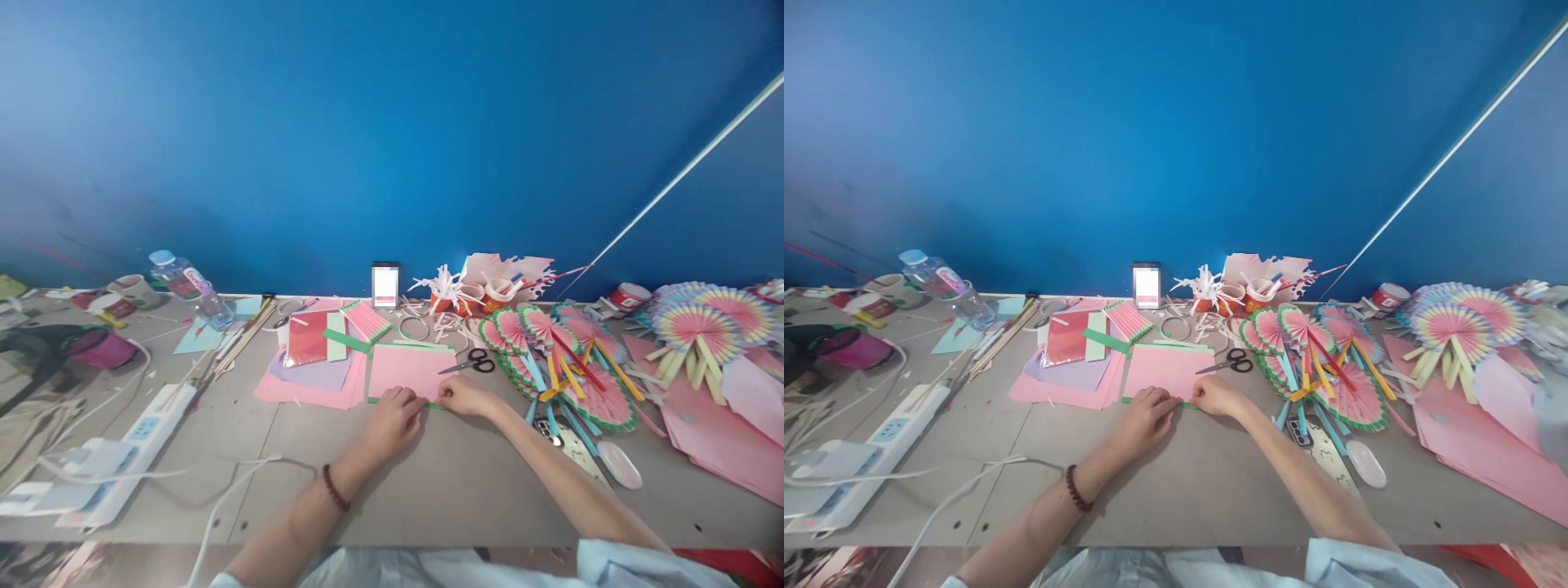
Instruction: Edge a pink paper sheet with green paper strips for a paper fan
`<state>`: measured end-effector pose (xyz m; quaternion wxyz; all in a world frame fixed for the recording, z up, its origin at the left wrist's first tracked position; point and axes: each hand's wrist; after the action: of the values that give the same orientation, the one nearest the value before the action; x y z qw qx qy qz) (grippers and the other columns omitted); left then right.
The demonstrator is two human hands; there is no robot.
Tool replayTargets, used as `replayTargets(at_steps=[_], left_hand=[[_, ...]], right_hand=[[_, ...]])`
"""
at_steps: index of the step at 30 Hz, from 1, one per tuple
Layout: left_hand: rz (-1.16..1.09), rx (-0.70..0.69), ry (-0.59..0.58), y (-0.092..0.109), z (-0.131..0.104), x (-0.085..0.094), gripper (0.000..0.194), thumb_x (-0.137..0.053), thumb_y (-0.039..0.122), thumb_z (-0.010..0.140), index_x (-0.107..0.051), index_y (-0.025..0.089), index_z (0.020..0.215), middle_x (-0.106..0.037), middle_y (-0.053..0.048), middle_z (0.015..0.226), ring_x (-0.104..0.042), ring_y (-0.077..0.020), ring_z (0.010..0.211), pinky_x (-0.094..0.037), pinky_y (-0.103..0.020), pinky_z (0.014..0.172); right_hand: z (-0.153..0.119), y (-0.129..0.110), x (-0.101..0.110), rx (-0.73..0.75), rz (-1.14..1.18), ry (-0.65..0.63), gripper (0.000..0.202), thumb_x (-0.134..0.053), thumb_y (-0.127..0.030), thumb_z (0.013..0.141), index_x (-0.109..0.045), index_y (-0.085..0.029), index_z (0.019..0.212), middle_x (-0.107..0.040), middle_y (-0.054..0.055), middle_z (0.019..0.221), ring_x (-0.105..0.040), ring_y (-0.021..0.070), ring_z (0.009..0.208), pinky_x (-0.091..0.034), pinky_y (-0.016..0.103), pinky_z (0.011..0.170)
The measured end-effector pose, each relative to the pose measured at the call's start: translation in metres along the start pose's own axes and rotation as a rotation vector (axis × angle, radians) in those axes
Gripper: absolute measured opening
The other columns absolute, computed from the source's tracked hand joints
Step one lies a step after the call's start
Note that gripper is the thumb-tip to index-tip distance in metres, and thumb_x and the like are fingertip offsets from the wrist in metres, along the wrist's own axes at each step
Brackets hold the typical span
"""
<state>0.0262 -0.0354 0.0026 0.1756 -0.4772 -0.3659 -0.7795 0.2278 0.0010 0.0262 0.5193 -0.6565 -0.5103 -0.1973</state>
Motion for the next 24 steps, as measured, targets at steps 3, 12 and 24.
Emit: replayTargets(at_steps=[3, 12, 24], left_hand=[[0.059, -0.018, -0.03, 0.0034, -0.0006, 0.0012, 0.031, -0.048, 0.014, 0.083, -0.058, 0.023, 0.111, -0.056, -0.006, 0.095, -0.05, -0.0207, 0.09, -0.042, -0.034, 0.076], [0.102, -0.033, -0.066, 0.0089, -0.0009, 0.0049, 0.035, -0.053, 0.019, 0.082, -0.054, 0.024, 0.116, -0.056, -0.007, 0.099, -0.049, -0.0226, 0.093, -0.043, -0.037, 0.079], [-0.055, 0.115, 0.021, -0.0003, -0.0004, -0.0007, 0.047, -0.046, 0.006, 0.079, -0.048, 0.021, 0.123, -0.062, -0.005, 0.099, -0.056, -0.019, 0.093, -0.047, -0.034, 0.082]], right_hand=[[-0.0004, 0.0, -0.0004, -0.005, 0.003, 0.004, 0.011, -0.059, -0.017, 0.072, -0.069, -0.016, 0.07, -0.067, 0.003, 0.068, -0.054, 0.013, 0.062, -0.033, 0.021, 0.053], [0.0012, 0.0024, -0.0039, 0.012, 0.025, 0.011, 0.012, -0.056, -0.016, 0.072, -0.067, -0.014, 0.066, -0.065, 0.003, 0.065, -0.052, 0.0127, 0.06, -0.032, 0.021, 0.053], [-0.0038, 0.006, 0.0024, 0.166, 0.134, -0.047, 0.018, -0.053, -0.028, 0.078, -0.064, -0.015, 0.073, -0.061, 0.0, 0.068, -0.05, 0.0129, 0.064, -0.036, 0.021, 0.057]])
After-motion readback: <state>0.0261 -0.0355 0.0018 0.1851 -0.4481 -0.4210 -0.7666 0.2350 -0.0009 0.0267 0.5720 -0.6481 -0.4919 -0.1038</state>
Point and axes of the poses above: each hand's wrist, its own z-axis towards the middle knuckle, its own x-axis out of the back of the hand, y = z × x
